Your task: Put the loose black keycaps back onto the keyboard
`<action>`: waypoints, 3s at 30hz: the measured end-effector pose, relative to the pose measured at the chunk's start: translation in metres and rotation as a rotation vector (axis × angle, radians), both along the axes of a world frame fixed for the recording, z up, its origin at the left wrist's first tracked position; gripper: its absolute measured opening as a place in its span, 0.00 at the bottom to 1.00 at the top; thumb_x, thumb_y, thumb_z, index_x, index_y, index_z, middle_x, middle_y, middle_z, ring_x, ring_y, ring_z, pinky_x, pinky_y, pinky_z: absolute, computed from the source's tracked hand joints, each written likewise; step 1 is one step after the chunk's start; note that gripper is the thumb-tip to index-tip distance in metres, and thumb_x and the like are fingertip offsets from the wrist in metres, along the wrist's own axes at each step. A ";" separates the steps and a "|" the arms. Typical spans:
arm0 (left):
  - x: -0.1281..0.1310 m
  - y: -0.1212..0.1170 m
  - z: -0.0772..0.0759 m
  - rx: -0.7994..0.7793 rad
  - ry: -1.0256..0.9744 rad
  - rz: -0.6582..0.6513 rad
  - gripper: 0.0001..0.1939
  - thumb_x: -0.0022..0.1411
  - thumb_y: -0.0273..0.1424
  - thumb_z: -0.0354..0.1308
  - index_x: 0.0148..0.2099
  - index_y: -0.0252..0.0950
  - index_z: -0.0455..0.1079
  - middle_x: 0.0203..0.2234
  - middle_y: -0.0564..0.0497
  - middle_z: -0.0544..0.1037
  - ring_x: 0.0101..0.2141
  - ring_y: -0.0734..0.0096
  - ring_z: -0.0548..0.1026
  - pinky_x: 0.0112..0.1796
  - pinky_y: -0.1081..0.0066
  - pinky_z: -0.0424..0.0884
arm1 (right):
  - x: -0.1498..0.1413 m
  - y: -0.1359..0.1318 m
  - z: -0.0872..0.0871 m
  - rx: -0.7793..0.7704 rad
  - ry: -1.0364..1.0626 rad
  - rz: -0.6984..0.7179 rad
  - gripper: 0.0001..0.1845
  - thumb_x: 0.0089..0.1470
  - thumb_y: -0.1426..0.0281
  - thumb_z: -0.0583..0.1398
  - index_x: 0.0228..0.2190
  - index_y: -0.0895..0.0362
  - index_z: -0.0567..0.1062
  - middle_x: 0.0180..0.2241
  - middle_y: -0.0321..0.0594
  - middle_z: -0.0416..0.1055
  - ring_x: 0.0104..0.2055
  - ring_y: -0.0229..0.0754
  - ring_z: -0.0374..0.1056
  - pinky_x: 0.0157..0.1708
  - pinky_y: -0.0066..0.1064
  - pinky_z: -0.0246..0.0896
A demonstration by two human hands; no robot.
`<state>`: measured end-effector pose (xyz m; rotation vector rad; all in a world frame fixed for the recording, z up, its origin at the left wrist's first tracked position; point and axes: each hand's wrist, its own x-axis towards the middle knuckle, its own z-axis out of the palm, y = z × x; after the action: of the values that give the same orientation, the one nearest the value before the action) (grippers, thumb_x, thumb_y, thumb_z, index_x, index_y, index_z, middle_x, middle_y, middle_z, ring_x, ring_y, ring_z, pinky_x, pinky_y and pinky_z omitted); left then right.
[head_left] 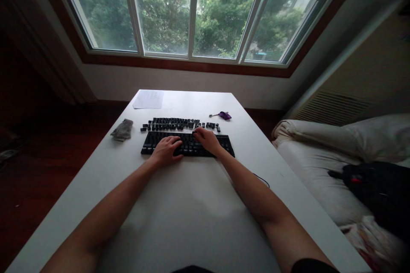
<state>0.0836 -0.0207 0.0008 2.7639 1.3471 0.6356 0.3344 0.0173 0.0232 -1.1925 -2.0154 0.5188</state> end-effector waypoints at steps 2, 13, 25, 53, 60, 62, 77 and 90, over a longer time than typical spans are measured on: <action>0.000 0.000 0.000 0.001 -0.011 0.000 0.28 0.56 0.44 0.63 0.58 0.42 0.69 0.59 0.44 0.69 0.58 0.50 0.65 0.58 0.52 0.60 | 0.001 0.001 0.001 0.004 -0.042 0.020 0.11 0.61 0.62 0.57 0.38 0.55 0.75 0.25 0.34 0.72 0.26 0.37 0.64 0.30 0.26 0.54; -0.008 0.006 -0.004 0.017 -0.023 0.027 0.27 0.56 0.44 0.63 0.57 0.43 0.69 0.58 0.44 0.69 0.58 0.48 0.65 0.57 0.50 0.61 | -0.002 -0.002 0.013 0.031 -0.127 0.004 0.08 0.61 0.65 0.57 0.37 0.55 0.75 0.25 0.36 0.73 0.27 0.37 0.66 0.31 0.26 0.52; -0.016 0.010 -0.006 -0.009 -0.023 -0.027 0.28 0.56 0.45 0.64 0.57 0.42 0.68 0.58 0.44 0.68 0.58 0.49 0.64 0.56 0.51 0.62 | -0.004 -0.003 0.010 -0.034 -0.137 0.100 0.08 0.58 0.65 0.60 0.35 0.56 0.76 0.27 0.37 0.74 0.28 0.36 0.65 0.29 0.26 0.51; -0.004 0.009 0.007 -0.068 -0.275 0.084 0.12 0.63 0.39 0.58 0.46 0.41 0.74 0.46 0.47 0.77 0.50 0.55 0.71 0.53 0.53 0.65 | -0.012 0.003 -0.010 -0.514 0.527 0.224 0.16 0.48 0.59 0.66 0.31 0.57 0.69 0.27 0.36 0.76 0.30 0.40 0.74 0.34 0.33 0.71; 0.001 0.011 0.004 -0.270 -0.583 0.025 0.15 0.64 0.36 0.58 0.52 0.40 0.71 0.42 0.49 0.80 0.43 0.64 0.77 0.47 0.63 0.72 | -0.019 0.000 -0.018 -0.469 0.644 0.194 0.18 0.47 0.58 0.66 0.33 0.57 0.69 0.27 0.36 0.76 0.28 0.38 0.74 0.33 0.32 0.71; 0.002 0.010 0.003 -0.289 -0.617 0.009 0.15 0.64 0.35 0.58 0.53 0.40 0.71 0.41 0.50 0.80 0.42 0.65 0.78 0.46 0.64 0.72 | -0.020 0.000 -0.021 -0.474 0.668 0.200 0.19 0.47 0.58 0.66 0.34 0.57 0.69 0.27 0.36 0.76 0.28 0.38 0.74 0.32 0.32 0.70; 0.009 -0.002 0.011 -0.152 -0.436 -0.106 0.13 0.63 0.27 0.56 0.50 0.41 0.73 0.44 0.48 0.78 0.44 0.63 0.75 0.48 0.60 0.71 | -0.027 -0.006 -0.013 -0.584 0.613 0.035 0.15 0.49 0.62 0.65 0.32 0.56 0.66 0.20 0.35 0.74 0.23 0.39 0.71 0.26 0.29 0.67; 0.011 -0.006 0.013 0.076 -0.051 -0.126 0.13 0.68 0.29 0.51 0.53 0.42 0.71 0.51 0.46 0.75 0.51 0.58 0.70 0.51 0.56 0.65 | -0.027 -0.005 -0.025 -0.439 0.522 0.075 0.13 0.50 0.60 0.62 0.30 0.55 0.67 0.21 0.33 0.72 0.22 0.37 0.68 0.26 0.28 0.64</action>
<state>0.0941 -0.0271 0.0135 2.8416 1.1514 0.7595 0.3077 0.0124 -0.0015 -1.0810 -1.5385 1.2202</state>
